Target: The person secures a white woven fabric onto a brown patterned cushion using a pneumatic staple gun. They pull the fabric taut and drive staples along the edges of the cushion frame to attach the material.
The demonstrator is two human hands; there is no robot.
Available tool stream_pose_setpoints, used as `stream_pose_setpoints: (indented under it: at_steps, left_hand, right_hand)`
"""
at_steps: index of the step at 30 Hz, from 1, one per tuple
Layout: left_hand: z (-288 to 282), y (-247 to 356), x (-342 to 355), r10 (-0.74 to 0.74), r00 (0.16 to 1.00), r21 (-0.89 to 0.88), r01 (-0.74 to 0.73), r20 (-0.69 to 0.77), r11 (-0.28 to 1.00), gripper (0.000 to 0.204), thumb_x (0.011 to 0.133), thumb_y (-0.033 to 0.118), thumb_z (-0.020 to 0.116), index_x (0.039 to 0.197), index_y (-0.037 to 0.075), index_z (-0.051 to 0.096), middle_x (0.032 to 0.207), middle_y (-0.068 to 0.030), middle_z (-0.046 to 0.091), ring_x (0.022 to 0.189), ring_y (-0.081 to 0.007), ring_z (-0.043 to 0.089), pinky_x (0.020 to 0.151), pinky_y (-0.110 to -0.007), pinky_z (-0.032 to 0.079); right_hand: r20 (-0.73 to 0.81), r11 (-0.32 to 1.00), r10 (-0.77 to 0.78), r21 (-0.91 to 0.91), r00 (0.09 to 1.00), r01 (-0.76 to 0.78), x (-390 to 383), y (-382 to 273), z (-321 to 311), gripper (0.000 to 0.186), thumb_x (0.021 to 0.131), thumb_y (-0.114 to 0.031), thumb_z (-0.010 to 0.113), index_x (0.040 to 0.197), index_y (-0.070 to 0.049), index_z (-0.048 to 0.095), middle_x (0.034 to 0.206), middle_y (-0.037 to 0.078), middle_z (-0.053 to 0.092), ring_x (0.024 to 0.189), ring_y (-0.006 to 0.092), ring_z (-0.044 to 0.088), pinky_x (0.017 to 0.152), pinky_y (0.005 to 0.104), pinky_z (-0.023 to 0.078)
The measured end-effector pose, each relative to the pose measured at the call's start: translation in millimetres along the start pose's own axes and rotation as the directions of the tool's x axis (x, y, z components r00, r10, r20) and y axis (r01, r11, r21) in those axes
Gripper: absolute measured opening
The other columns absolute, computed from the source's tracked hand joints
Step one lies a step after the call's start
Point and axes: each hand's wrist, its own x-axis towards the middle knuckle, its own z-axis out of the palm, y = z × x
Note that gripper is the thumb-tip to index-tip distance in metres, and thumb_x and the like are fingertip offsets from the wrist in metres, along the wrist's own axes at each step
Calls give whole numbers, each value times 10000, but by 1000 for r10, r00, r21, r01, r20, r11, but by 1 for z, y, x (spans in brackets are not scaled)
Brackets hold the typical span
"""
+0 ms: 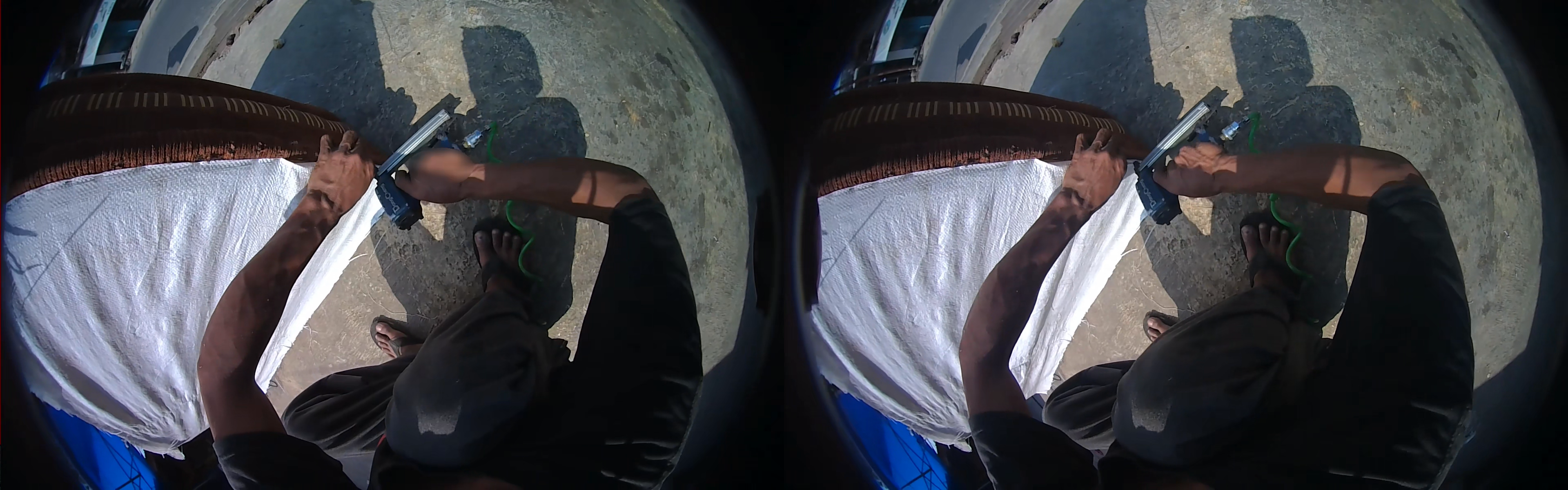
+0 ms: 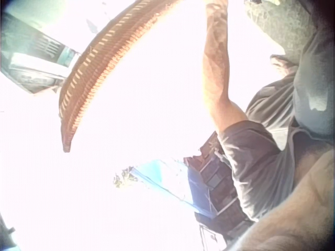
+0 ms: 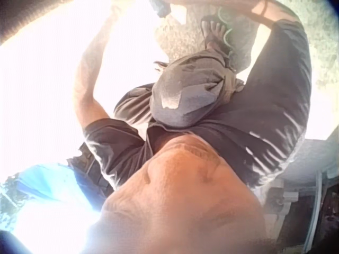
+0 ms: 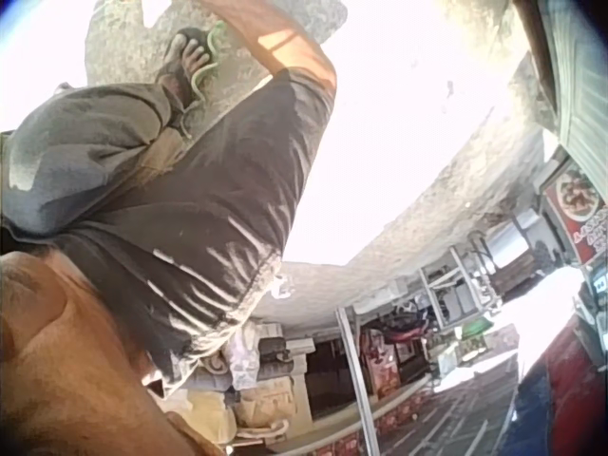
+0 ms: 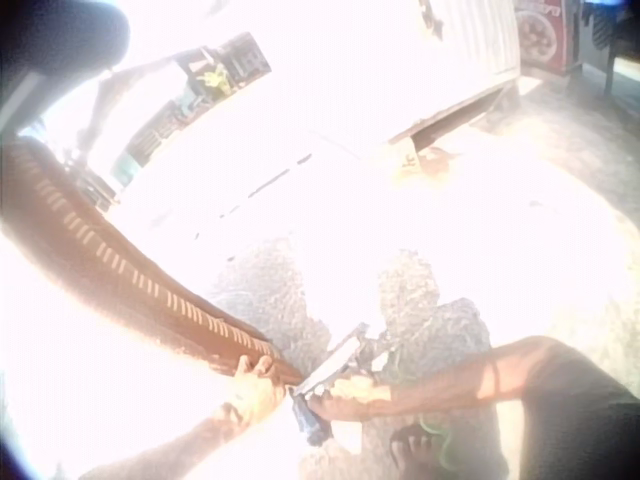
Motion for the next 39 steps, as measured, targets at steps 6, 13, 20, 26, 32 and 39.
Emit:
stream_pose_setpoints:
  at_steps: [6, 13, 20, 26, 32, 39]
  left_hand:
    - [-39, 4, 13, 2, 978, 76, -18, 208, 997, 385, 994, 236, 479, 1256, 27, 669, 1413, -128, 571, 1440, -272, 400, 1170, -552, 309]
    - [-63, -18, -1, -165, 966, -28, 173, 198, 984, 403, 1029, 235, 443, 1347, 34, 587, 1397, -96, 574, 1432, -240, 389, 1162, -552, 317]
    - [-46, -17, -1, -228, 968, -145, 241, 105, 960, 424, 1052, 251, 399, 1367, 4, 539, 1379, -155, 579, 1397, -266, 454, 1184, -536, 306]
    - [-45, -19, -9, -173, 984, -47, 172, -36, 984, 415, 1050, 254, 399, 1349, 17, 563, 1366, -142, 602, 1403, -257, 460, 1190, -529, 304]
    - [-63, -28, -12, -144, 989, -73, 143, -12, 987, 350, 1019, 214, 456, 1263, 28, 623, 1274, -154, 660, 1259, -284, 588, 1153, -489, 354]
    - [-45, -32, -21, -75, 988, 11, 77, -137, 997, 330, 993, 226, 472, 1076, 66, 748, 1233, -120, 682, 1250, -270, 584, 1108, -470, 381]
  right_hand:
    - [65, 968, -110, -217, 992, 122, -11, 12, -5, 138, 865, -142, 590, 933, -22, 592, 564, -37, 446, 487, 21, 436, 393, 211, 337]
    - [78, 994, -37, 105, 996, 29, 7, 28, -41, 97, 912, -150, 567, 899, -54, 571, 593, -46, 411, 477, 14, 413, 407, 188, 282]
    - [275, 878, -9, 462, 961, -124, 11, 32, -41, 155, 959, -188, 472, 1037, -92, 565, 646, 29, 549, 457, 112, 486, 412, 282, 355]
    - [248, 823, 129, 514, 960, -243, 5, 33, -45, 200, 966, -215, 450, 1072, -96, 572, 723, 61, 625, 556, 162, 602, 499, 339, 465]
    - [413, 597, 168, 680, 895, -425, 9, 29, -31, 303, 948, -263, 494, 1190, -116, 603, 752, 32, 635, 541, 117, 576, 497, 292, 458]
    - [35, 921, 148, 359, 988, -150, 22, 43, -70, 371, 845, -250, 600, 1181, -119, 687, 633, -27, 622, 474, 82, 561, 437, 257, 445]
